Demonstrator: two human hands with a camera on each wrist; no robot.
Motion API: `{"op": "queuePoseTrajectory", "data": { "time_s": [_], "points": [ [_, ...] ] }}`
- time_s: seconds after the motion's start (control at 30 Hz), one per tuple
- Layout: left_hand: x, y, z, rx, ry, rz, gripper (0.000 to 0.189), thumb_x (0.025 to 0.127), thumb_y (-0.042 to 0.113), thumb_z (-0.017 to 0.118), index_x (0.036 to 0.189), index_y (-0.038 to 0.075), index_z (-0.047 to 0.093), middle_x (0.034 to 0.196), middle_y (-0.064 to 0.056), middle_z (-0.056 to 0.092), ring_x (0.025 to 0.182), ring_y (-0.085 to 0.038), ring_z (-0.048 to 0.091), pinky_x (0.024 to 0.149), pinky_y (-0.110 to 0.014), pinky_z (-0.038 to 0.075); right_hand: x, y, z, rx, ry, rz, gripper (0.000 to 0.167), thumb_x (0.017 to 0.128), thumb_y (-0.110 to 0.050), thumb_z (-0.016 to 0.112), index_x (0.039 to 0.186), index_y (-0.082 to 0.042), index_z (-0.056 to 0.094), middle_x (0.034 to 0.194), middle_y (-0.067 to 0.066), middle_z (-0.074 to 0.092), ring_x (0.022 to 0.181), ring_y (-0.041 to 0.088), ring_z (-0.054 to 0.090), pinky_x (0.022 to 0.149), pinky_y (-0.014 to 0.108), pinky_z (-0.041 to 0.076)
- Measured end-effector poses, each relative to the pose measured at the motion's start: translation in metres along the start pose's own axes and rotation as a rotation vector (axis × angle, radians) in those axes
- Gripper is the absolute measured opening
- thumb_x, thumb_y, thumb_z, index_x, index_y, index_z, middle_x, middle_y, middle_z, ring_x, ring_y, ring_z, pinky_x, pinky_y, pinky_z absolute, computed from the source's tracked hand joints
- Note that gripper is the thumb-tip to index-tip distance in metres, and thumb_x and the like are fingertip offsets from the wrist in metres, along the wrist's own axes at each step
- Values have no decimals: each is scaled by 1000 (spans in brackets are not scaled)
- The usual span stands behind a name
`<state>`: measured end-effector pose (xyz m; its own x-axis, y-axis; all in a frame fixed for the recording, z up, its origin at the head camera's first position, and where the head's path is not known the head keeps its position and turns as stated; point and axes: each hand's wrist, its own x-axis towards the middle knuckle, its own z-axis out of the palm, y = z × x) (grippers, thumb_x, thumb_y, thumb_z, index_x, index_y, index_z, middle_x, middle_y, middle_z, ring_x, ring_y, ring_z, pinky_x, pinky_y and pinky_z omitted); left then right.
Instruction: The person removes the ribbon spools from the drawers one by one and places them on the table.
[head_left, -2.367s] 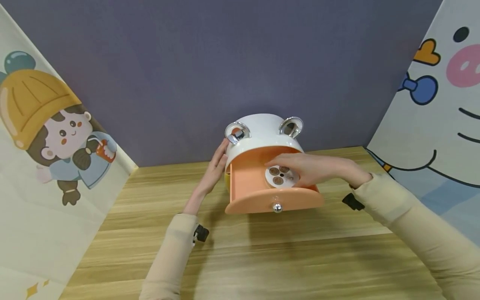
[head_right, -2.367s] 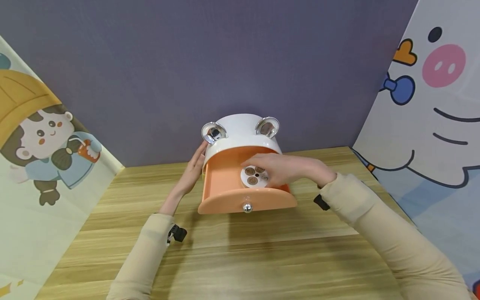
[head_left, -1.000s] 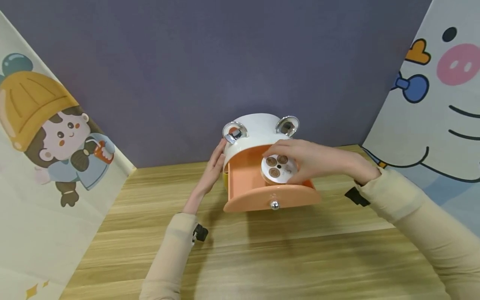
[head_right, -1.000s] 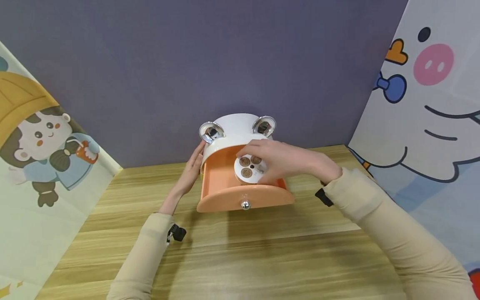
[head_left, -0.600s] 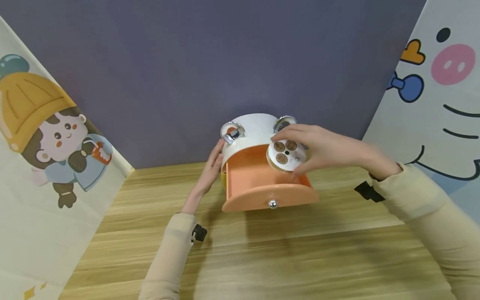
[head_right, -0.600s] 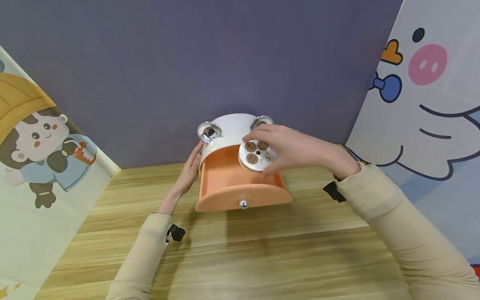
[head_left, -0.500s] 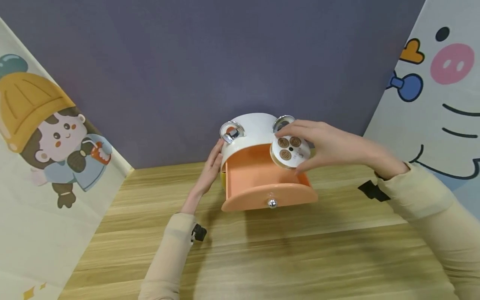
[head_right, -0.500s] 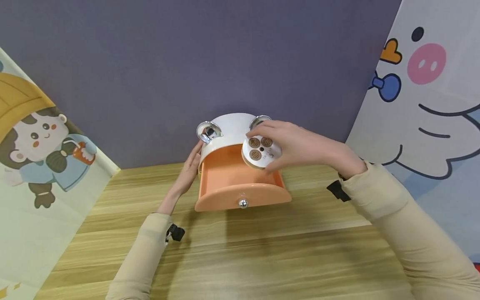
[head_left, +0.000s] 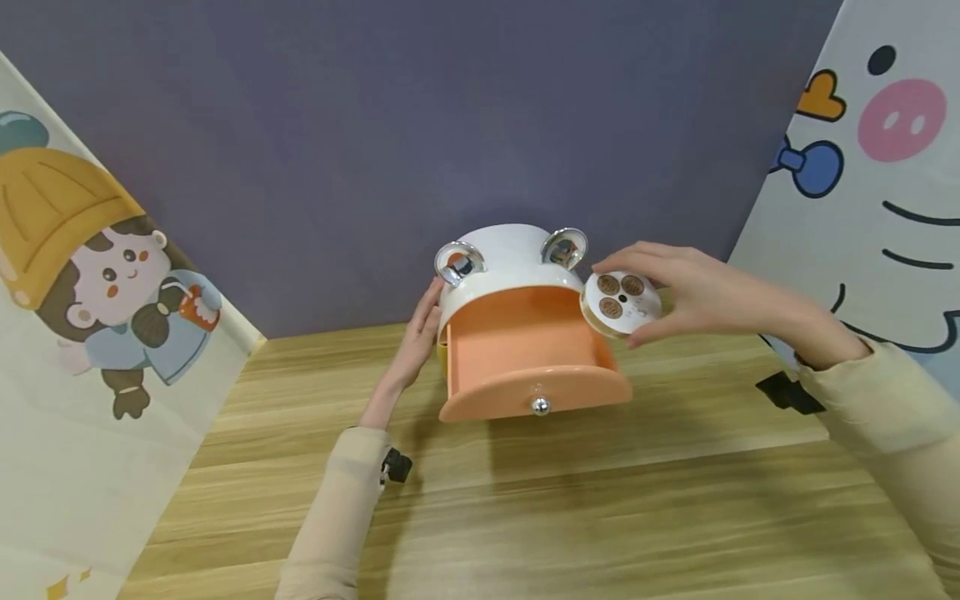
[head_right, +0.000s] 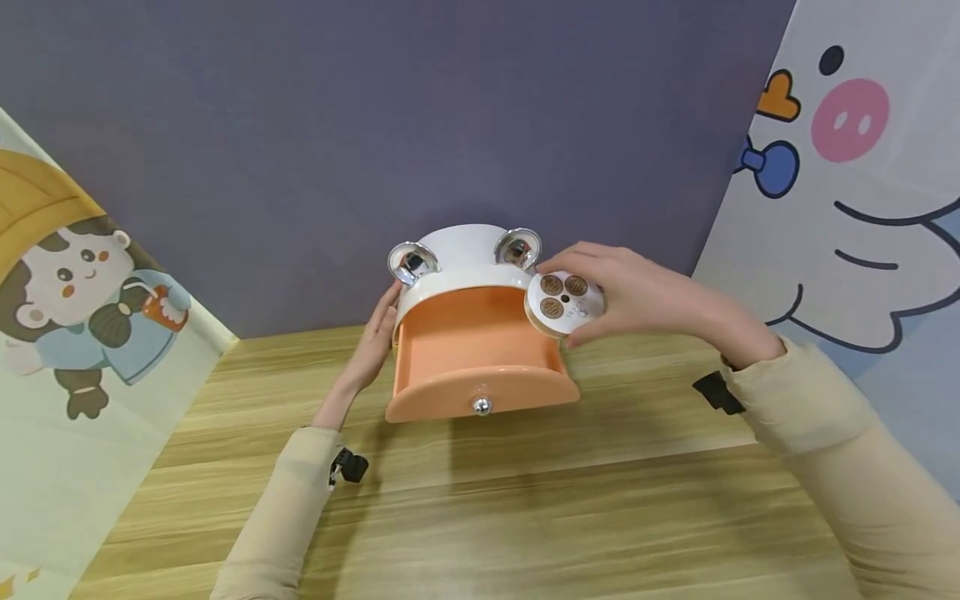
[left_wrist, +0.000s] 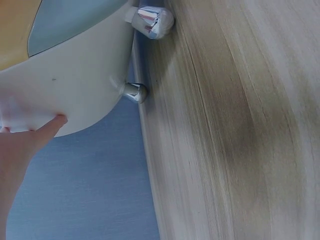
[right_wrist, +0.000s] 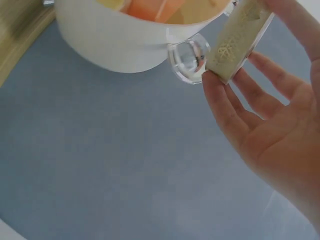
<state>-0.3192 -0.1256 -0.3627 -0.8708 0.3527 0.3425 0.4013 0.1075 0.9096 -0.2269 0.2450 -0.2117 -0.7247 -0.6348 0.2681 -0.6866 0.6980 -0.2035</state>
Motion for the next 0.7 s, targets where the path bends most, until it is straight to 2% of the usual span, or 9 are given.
{"op": "queuePoseTrajectory", "data": {
  "time_s": [0.23,0.37,0.47,0.6,0.7],
  "points": [
    [-1,0,1,-24,-4,2,64,107,43,34,161,15,14,169,-9,-2,156,-33,4,127,-54,12,-20,12,5,18,-34,77,84,68,-41,90,140,-17,54,137,4,58,109,19,59,85,45,55],
    [0,-1,1,-22,-7,12,64,107,42,34,160,13,13,169,-10,-3,156,-32,3,127,-53,12,-31,21,12,19,-47,113,86,68,-45,89,141,-18,53,139,5,57,116,24,59,89,50,55],
    [1,-5,1,-27,-3,18,64,107,42,34,160,12,13,169,-10,-2,156,-33,3,127,-54,11,-39,29,19,-8,-37,98,85,67,-46,89,140,-17,54,136,6,58,112,22,61,82,44,57],
    [6,-21,-1,-26,14,23,63,107,44,33,160,16,15,170,-5,0,157,-29,4,128,-51,10,-47,40,32,-66,18,19,83,65,-41,91,136,-14,57,130,6,63,102,17,61,71,32,55],
    [9,-34,-3,-18,26,33,63,106,49,33,160,22,17,170,0,2,157,-25,5,128,-49,11,-51,46,42,-45,27,-1,81,65,-36,92,134,-14,58,129,4,64,103,14,58,72,28,54]
  ]
}}
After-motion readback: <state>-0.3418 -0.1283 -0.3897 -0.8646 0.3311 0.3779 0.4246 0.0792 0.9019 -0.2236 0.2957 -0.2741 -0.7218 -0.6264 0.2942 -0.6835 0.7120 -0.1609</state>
